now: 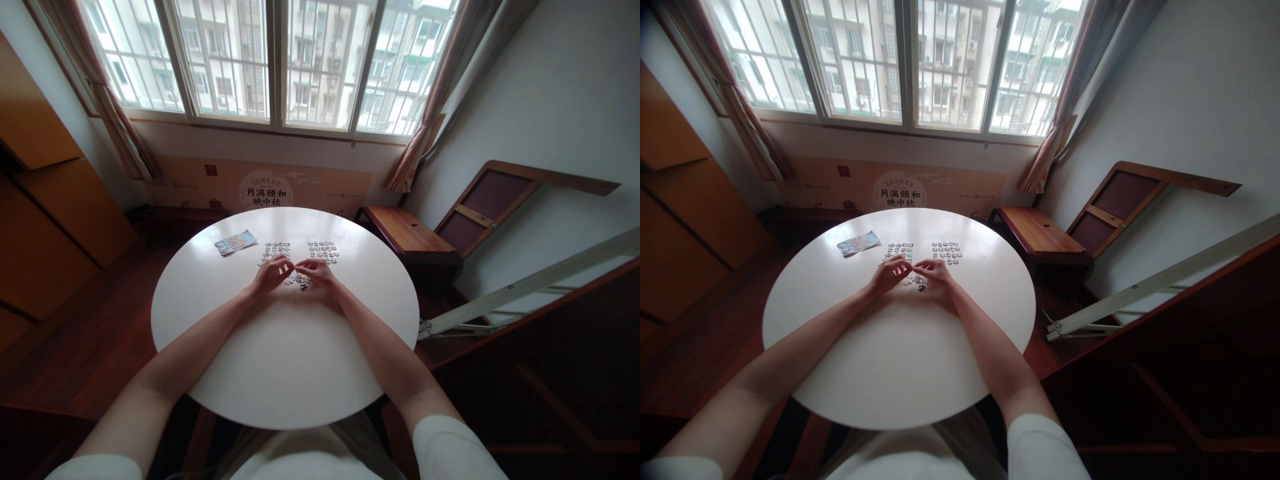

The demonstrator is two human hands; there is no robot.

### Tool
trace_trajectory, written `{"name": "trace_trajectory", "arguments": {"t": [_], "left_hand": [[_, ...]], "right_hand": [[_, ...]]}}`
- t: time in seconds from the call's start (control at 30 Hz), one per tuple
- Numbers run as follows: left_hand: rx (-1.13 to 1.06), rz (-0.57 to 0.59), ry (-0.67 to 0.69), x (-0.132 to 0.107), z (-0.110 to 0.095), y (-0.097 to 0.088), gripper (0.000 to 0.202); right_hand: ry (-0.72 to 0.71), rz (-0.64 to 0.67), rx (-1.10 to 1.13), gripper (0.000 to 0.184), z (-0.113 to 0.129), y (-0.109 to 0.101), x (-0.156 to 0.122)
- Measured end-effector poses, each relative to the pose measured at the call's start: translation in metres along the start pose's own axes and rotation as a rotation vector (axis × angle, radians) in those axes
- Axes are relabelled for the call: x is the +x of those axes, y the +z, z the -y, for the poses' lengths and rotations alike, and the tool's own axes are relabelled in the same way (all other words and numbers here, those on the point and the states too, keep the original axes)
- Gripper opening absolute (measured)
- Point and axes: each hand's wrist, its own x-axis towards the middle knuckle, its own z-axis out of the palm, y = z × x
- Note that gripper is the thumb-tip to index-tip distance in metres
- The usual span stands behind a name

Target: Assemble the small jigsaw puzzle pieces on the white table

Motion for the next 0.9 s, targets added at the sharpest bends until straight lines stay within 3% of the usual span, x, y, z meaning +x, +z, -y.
{"name": "trace_trajectory", "arguments": {"t": [0.47,0.73,0.9], "left_hand": [[0.273,-0.029,0.165,-0.002,0.001,-0.002,0.021],[0.168,0.036,-0.001,-0.001,-0.004,-0.002,0.031],[0.129,0.04,-0.018,-0.001,-0.003,-0.001,0.025]], "right_hand": [[0.059,0.02,-0.099,0.034,0.01,-0.004,-0.004],[0.048,0.012,-0.061,0.033,0.011,-0.005,-0.002],[0.081,0.002,-0.051,0.035,0.011,-0.006,-0.002]]}}
